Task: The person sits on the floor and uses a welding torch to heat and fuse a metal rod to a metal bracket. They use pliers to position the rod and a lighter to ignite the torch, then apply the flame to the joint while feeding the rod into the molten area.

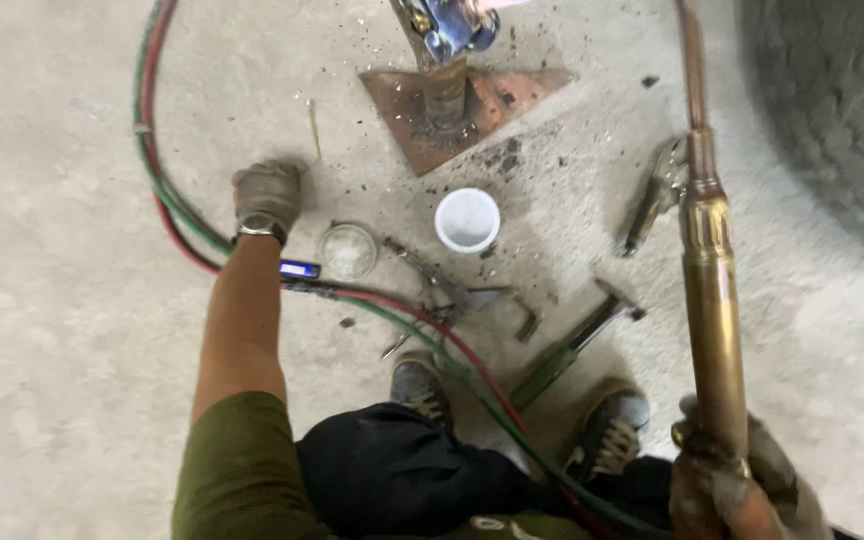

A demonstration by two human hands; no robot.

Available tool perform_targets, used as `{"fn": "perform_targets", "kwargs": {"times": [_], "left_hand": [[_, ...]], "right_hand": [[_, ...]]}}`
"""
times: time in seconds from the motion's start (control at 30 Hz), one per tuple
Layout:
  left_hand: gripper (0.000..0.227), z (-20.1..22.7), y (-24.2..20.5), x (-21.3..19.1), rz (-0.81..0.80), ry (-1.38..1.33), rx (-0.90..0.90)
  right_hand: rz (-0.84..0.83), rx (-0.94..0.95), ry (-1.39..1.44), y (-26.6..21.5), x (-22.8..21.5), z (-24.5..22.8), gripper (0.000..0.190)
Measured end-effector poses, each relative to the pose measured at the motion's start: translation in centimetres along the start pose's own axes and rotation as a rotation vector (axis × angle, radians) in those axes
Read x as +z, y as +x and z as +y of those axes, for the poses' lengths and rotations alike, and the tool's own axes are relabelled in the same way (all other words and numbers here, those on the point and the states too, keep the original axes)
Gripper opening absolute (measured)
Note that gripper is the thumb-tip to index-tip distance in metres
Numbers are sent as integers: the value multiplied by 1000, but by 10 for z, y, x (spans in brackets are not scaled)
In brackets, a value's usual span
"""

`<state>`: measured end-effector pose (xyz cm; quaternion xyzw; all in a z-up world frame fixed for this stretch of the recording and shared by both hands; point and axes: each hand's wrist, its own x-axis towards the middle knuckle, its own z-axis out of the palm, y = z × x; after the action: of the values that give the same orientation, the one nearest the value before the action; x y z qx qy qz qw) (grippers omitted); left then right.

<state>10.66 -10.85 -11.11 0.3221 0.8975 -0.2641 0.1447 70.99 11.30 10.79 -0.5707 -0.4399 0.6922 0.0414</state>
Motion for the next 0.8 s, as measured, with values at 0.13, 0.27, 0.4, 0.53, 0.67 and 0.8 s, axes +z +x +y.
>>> {"fn": "perform_targets", "kwargs": {"times": [0.13, 0.27, 0.4, 0.53, 0.67, 0.8], "left_hand": [[28, 19, -54, -10, 417, -483, -77], [11, 7, -133, -63, 618, -1787, -27], [10, -2, -210, -160, 527, -2029, 25], [11, 7, -253, -239, 490, -1946, 118], [11, 35, -262, -271, 470, -2078, 6], [10, 52, -251, -268, 476, -2240, -85]], "right_hand": [[-95, -159, -12, -8, 4, -3, 73], [-139, -138, -108, -3, 4, -12, 72], [-192, -229, -238, 6, 12, -24, 71], [-347, -212, -366, 25, 21, -39, 62], [-370, -118, -322, 31, 31, -55, 70], [-422, -82, -341, 28, 34, -59, 72]]}}
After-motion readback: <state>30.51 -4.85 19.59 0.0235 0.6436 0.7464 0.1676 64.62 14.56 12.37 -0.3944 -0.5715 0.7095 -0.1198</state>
